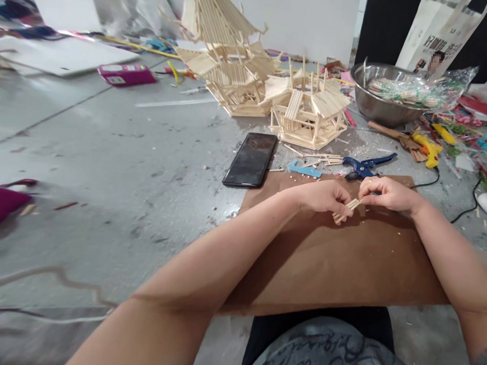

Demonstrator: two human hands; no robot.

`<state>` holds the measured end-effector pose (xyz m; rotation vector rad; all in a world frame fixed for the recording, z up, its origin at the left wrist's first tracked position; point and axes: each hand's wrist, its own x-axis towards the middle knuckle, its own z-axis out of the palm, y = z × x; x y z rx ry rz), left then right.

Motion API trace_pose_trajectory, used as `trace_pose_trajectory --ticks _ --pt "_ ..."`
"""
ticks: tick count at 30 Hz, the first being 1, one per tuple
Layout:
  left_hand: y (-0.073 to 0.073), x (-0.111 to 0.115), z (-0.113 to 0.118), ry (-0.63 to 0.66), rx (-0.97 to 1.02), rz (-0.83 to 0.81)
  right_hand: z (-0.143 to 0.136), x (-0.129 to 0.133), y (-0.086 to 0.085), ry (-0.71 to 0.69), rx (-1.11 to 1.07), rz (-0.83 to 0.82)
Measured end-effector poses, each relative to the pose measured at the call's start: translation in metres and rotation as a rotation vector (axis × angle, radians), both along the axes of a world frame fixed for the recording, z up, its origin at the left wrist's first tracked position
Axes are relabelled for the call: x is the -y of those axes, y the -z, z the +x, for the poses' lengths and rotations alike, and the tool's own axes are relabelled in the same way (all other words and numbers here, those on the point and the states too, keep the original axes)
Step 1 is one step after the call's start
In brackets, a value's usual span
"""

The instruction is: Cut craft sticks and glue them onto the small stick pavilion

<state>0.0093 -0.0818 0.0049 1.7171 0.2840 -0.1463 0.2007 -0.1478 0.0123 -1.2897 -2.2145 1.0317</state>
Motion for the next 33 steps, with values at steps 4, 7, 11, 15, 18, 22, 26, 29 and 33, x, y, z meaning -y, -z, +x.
trace_pose_trajectory --ticks 4,7,11,15,18,22,26,29,33 --pt "0.003 -0.004 0.001 -0.013 0.049 -0.067 0.005 0.0 0.003 0.117 -0.066 -0.01" --pt "0.006 -0.006 0.002 -0.038 0.101 -0.075 0.008 -0.001 0.006 0.274 -0.081 0.091" --pt "0.011 -0.009 0.003 -0.195 0.15 -0.113 0.008 -0.005 0.012 0.291 0.102 0.385" --pt "0.012 -0.009 0.004 -0.412 0.154 -0.176 0.005 -0.005 0.018 0.192 0.33 0.518" --pt "0.011 -0.008 0.004 -0.534 0.157 -0.096 0.0 -0.001 0.018 0.218 0.42 0.516" --pt "0.01 -0.006 0.005 -0.555 0.151 0.077 -0.008 0.006 0.015 0.182 0.405 0.454" --pt "0.004 -0.001 0.005 -0.45 0.122 0.161 -0.013 0.008 0.016 0.158 0.412 0.475" --pt "-0.002 0.003 0.004 -0.406 0.052 0.213 -0.014 0.006 0.019 0.146 0.441 0.524" --pt "-0.004 0.006 0.005 -0.39 0.005 0.196 -0.013 0.005 0.02 0.15 0.478 0.636"
